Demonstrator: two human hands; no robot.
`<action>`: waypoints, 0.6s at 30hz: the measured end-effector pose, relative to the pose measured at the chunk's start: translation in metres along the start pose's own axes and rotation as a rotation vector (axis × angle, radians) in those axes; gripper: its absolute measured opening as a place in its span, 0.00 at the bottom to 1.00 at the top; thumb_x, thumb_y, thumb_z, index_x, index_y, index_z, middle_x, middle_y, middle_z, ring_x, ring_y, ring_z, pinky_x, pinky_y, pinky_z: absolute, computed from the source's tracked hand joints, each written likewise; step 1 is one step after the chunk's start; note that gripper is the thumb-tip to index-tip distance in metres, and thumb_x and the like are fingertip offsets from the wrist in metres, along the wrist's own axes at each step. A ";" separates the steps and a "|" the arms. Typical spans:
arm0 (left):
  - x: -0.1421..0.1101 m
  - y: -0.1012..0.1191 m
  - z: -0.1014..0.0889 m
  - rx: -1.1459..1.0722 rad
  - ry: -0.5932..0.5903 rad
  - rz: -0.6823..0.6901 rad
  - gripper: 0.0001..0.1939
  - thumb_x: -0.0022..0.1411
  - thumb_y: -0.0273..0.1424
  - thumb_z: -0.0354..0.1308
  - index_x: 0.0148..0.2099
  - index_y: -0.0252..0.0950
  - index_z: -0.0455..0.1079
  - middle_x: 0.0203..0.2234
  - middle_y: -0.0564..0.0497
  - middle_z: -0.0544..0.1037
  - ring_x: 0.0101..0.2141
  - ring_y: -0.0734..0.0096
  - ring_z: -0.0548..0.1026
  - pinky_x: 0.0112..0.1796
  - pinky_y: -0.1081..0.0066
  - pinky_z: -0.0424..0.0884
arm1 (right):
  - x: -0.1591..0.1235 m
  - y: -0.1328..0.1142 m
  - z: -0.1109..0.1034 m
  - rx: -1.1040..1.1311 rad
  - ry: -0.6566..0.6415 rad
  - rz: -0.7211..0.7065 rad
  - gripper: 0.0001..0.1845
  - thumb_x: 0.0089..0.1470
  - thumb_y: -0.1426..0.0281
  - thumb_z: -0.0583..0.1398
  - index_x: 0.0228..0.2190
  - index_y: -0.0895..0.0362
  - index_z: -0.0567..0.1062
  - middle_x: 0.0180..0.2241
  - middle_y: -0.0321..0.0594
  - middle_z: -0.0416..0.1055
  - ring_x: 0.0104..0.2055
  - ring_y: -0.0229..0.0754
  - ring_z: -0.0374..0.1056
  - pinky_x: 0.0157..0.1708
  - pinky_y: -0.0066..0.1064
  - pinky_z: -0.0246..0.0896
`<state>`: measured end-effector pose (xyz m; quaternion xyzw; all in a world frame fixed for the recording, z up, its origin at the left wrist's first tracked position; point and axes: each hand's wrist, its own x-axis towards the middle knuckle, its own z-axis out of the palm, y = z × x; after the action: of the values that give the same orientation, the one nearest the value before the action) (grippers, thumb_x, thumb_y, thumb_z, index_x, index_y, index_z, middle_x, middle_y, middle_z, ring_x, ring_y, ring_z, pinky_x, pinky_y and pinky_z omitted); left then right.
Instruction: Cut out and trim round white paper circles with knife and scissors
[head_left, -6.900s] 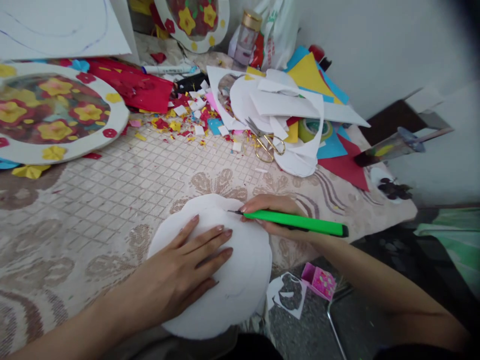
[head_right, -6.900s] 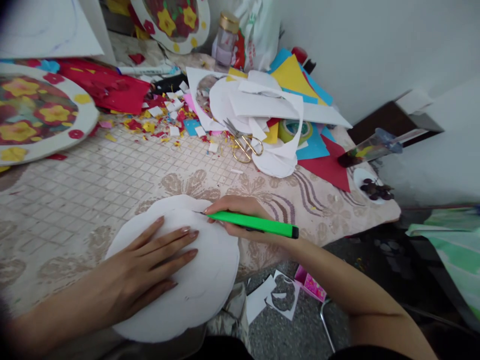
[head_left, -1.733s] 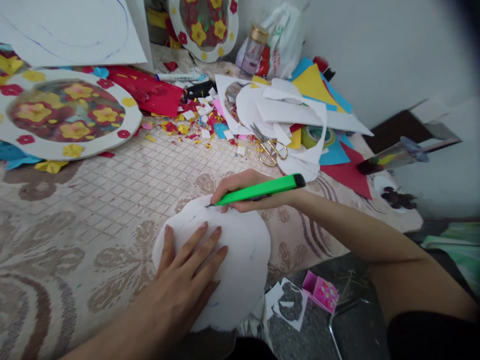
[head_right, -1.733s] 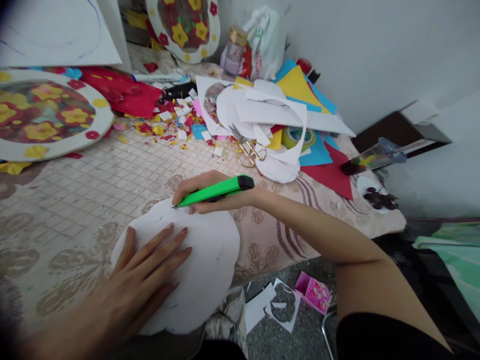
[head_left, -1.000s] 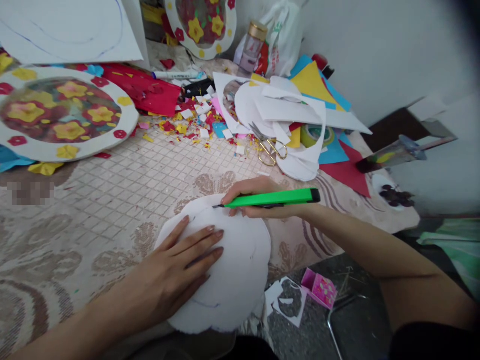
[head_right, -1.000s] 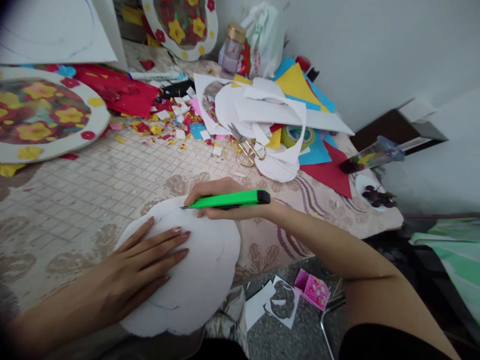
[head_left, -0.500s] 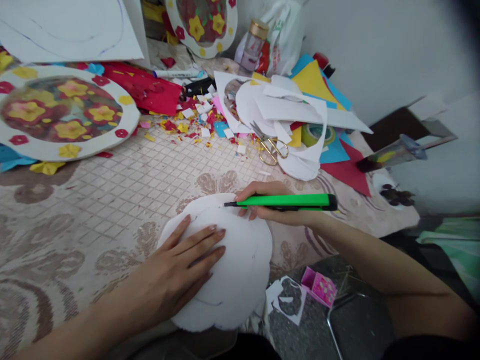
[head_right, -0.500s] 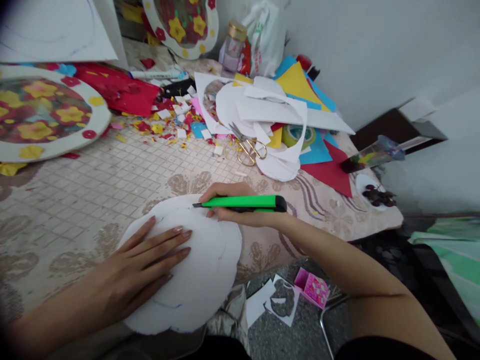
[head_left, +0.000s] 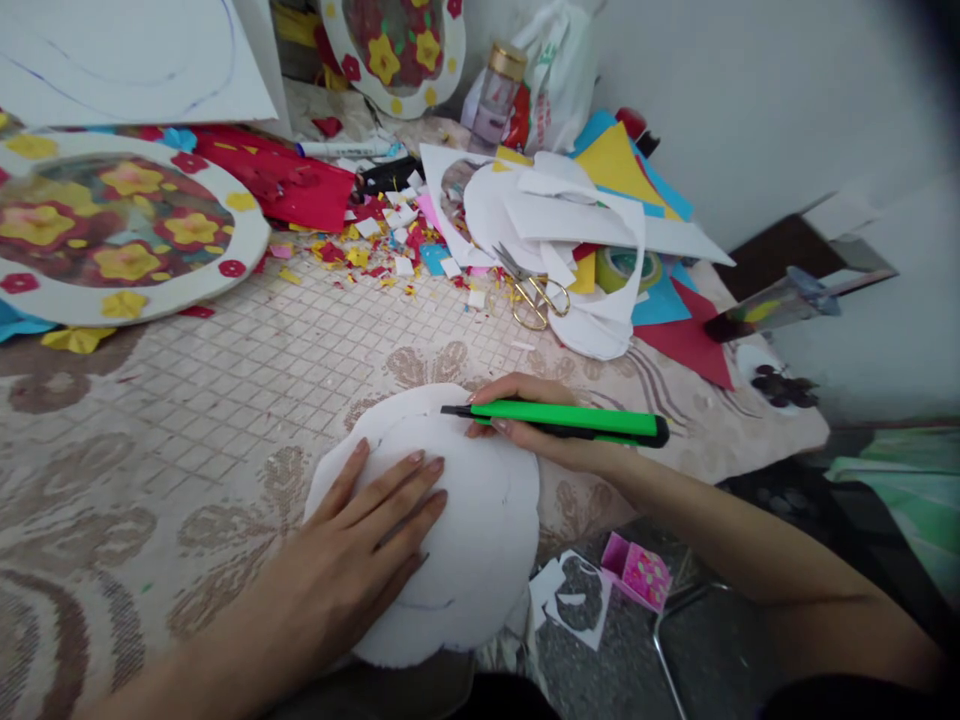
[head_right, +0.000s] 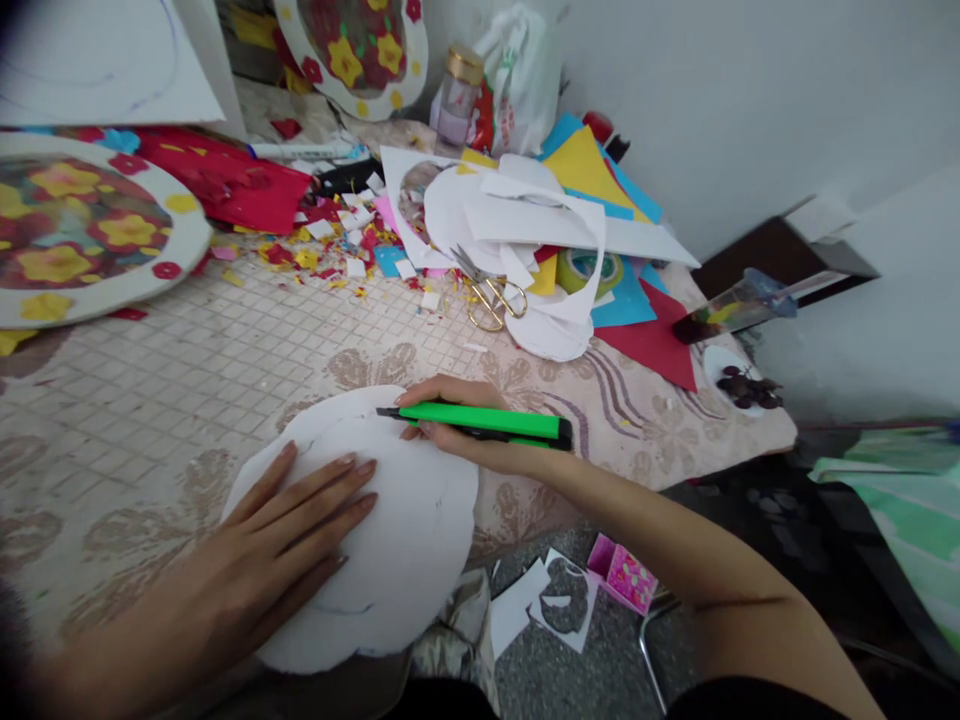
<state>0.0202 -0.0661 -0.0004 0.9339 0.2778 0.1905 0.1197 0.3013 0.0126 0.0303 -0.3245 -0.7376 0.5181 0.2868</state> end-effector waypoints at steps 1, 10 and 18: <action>0.000 0.003 0.001 0.005 0.005 -0.008 0.22 0.71 0.27 0.52 0.65 0.34 0.66 0.64 0.41 0.69 0.65 0.56 0.65 0.68 0.45 0.42 | 0.001 0.000 0.000 -0.011 -0.007 -0.002 0.14 0.64 0.69 0.60 0.50 0.59 0.74 0.41 0.44 0.80 0.44 0.39 0.77 0.45 0.31 0.71; 0.005 0.003 -0.011 -0.013 -0.066 0.056 0.21 0.72 0.24 0.47 0.64 0.33 0.66 0.64 0.40 0.69 0.66 0.56 0.63 0.68 0.45 0.44 | 0.013 0.001 -0.001 -0.130 -0.078 -0.130 0.14 0.63 0.69 0.59 0.50 0.59 0.74 0.41 0.45 0.80 0.44 0.40 0.76 0.45 0.32 0.70; 0.012 -0.013 -0.003 -0.076 -0.060 0.097 0.22 0.70 0.27 0.54 0.65 0.36 0.64 0.65 0.44 0.68 0.67 0.62 0.61 0.69 0.50 0.37 | 0.019 0.002 -0.003 -0.145 -0.111 -0.162 0.15 0.63 0.69 0.60 0.50 0.59 0.74 0.41 0.44 0.80 0.42 0.40 0.76 0.44 0.32 0.70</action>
<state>0.0219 -0.0485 0.0010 0.9463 0.2212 0.1786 0.1541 0.2923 0.0298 0.0312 -0.2548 -0.8116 0.4557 0.2622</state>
